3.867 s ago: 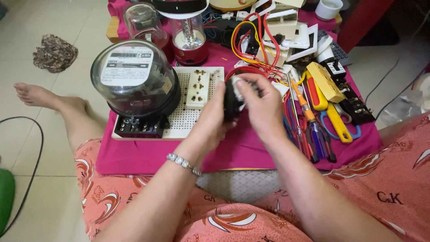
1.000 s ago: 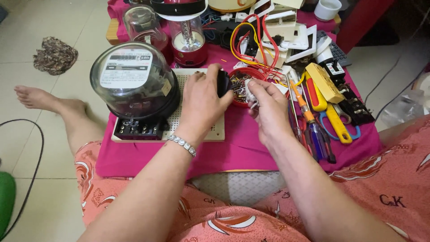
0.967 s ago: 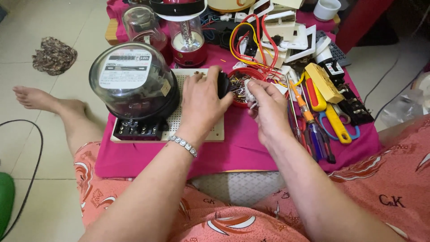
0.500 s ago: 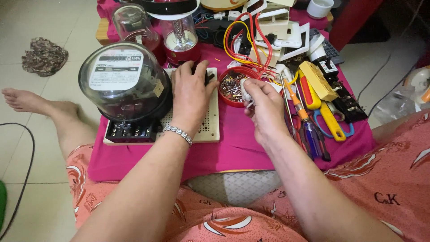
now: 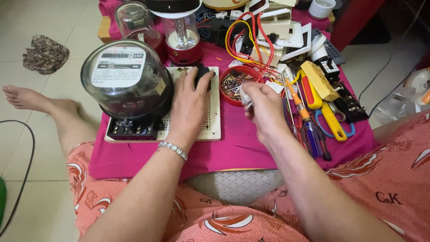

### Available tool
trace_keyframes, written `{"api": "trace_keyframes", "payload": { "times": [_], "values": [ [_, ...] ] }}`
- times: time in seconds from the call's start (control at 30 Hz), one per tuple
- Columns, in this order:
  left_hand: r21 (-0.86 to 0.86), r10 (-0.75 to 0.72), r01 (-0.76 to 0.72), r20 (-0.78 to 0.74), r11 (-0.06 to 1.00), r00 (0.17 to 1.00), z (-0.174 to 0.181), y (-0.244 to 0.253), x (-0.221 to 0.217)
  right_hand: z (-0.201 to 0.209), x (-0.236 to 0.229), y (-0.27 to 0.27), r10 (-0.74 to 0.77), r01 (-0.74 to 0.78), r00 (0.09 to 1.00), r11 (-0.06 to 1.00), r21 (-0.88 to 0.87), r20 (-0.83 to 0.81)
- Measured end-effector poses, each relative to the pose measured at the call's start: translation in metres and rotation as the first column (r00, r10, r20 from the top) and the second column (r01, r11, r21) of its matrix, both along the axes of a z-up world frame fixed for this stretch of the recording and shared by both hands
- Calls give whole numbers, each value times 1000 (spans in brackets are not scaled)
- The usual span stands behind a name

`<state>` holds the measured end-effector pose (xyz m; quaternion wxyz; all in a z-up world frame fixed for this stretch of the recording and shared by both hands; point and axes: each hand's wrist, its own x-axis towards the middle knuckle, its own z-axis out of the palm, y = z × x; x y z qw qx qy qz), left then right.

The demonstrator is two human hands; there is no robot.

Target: Cleaning a plastic electrical housing with a cloth and then fitting a small internal component into it as part of an assembly or repair task.

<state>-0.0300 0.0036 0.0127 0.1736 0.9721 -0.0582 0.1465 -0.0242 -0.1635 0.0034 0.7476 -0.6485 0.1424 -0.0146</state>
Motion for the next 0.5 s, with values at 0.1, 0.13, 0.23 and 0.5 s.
{"api": "trace_keyframes", "payload": {
  "times": [0.1,0.13,0.23,0.5],
  "values": [
    [-64,-39,42,41,997,998,-2,7,5,-19,3,-12,217,-171,976,705,-688,-20],
    [-65,-42,44,42,997,998,-2,6,6,-20,3,-13,215,-169,977,705,-689,-20],
    [-82,-3,7,49,997,999,-5,3,3,-25,3,-17,337,-272,932,404,-874,-135],
    [-83,-174,196,217,977,961,-14,-1,-24,-40,14,-39,287,-91,958,281,-955,-7]
  ]
}}
